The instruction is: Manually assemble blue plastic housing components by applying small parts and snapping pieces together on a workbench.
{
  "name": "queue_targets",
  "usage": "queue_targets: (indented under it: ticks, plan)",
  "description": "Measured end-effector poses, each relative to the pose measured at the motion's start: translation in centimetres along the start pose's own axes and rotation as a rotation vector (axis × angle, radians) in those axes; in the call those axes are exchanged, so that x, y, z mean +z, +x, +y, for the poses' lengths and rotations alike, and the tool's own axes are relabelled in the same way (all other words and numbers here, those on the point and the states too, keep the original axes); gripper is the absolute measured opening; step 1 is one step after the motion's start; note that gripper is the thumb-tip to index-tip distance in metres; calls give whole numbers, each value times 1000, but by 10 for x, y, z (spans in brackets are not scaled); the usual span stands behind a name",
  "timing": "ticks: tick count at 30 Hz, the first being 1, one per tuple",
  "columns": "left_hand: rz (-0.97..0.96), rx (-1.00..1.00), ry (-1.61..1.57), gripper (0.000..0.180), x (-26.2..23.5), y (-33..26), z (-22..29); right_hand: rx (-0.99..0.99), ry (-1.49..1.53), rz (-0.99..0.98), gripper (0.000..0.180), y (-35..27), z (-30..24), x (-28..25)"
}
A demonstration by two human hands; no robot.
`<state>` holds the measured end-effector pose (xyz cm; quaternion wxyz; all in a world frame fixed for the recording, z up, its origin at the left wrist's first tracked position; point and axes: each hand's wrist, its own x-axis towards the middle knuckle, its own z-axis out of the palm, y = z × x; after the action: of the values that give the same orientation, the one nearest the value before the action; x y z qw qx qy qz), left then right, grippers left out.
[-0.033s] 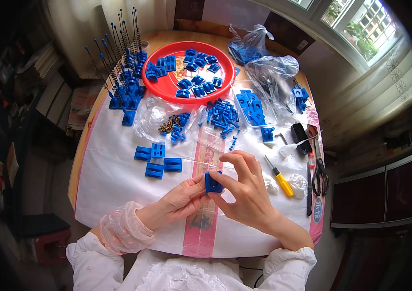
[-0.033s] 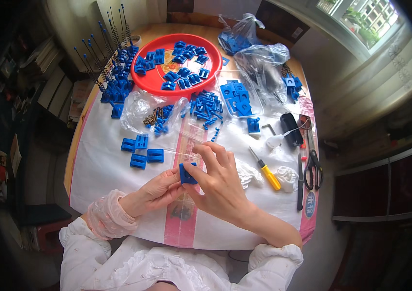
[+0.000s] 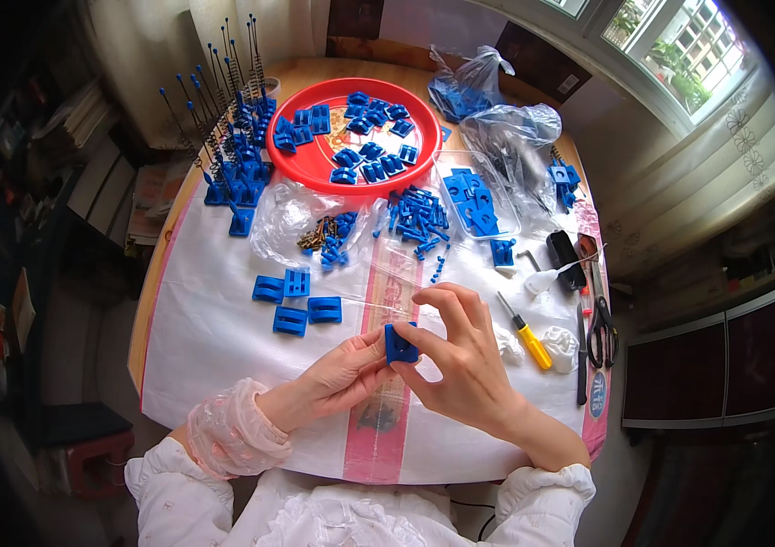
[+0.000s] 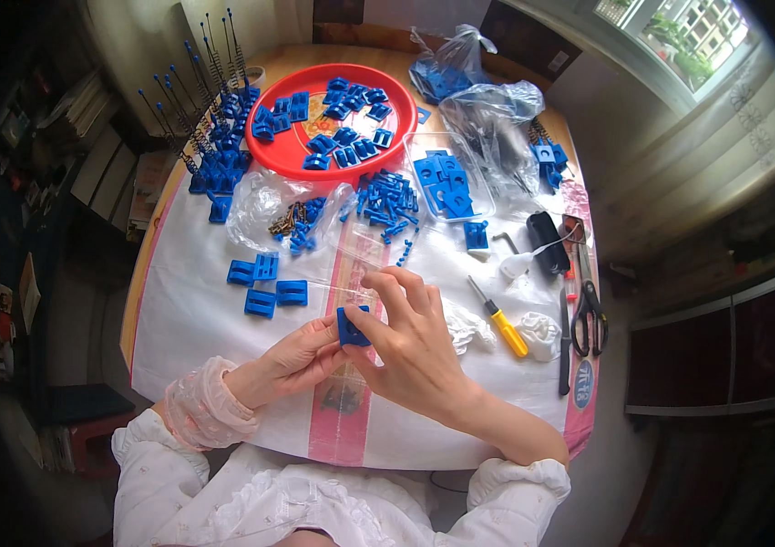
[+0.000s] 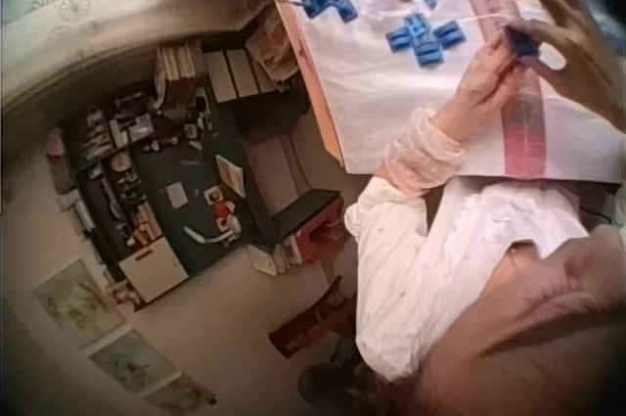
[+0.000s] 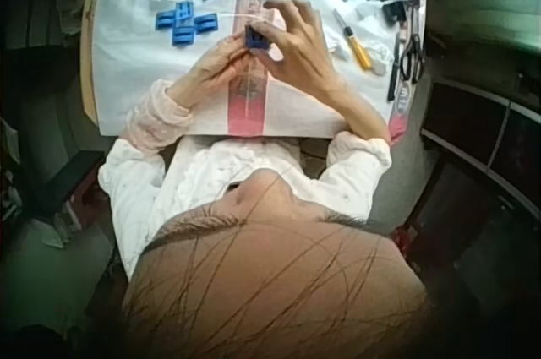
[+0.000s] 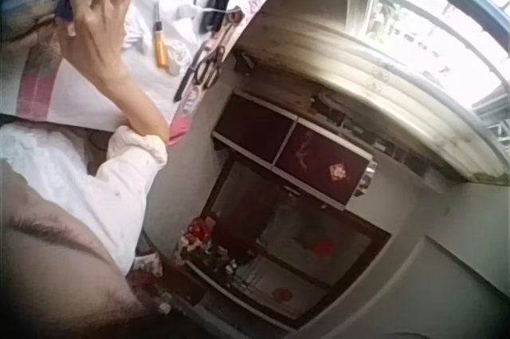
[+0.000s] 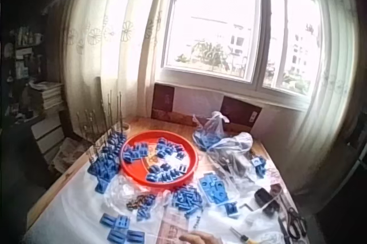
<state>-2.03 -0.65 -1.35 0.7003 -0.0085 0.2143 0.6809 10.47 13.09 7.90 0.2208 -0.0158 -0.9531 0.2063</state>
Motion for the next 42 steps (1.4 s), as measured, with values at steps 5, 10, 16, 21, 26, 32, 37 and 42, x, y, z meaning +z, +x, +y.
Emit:
queue_targets:
  ticks: [5, 10, 16, 21, 26, 32, 37, 42]
  plan:
    - [-17, -4, -22, 30, 0, 1, -1, 3, -6, 3, 38, -2, 0, 0]
    - [-17, -6, -14, 30, -2, 2, -1, 9, -17, 0, 39, -2, -1, 1]
    - [-53, -13, -8, 32, -4, 1, -1, 10, -15, 20, 38, -1, 0, 2]
    - [-55, -22, -6, 34, 0, 1, 1, 9, -21, 23, 37, 0, 0, 1]
    - [-48, -9, -10, 35, 4, -1, 1, 15, -23, 21, 36, 1, 0, 2]
    - [-31, -3, -7, 35, 4, -1, 1, 23, -28, 17, 37, 0, -1, 3]
    - [-18, 3, 11, 30, 12, -3, 3, 25, -35, 17, 41, -1, 0, 2]
    - [-41, 17, 21, 35, 6, -3, 2, 33, -28, 10, 42, -2, 2, 6]
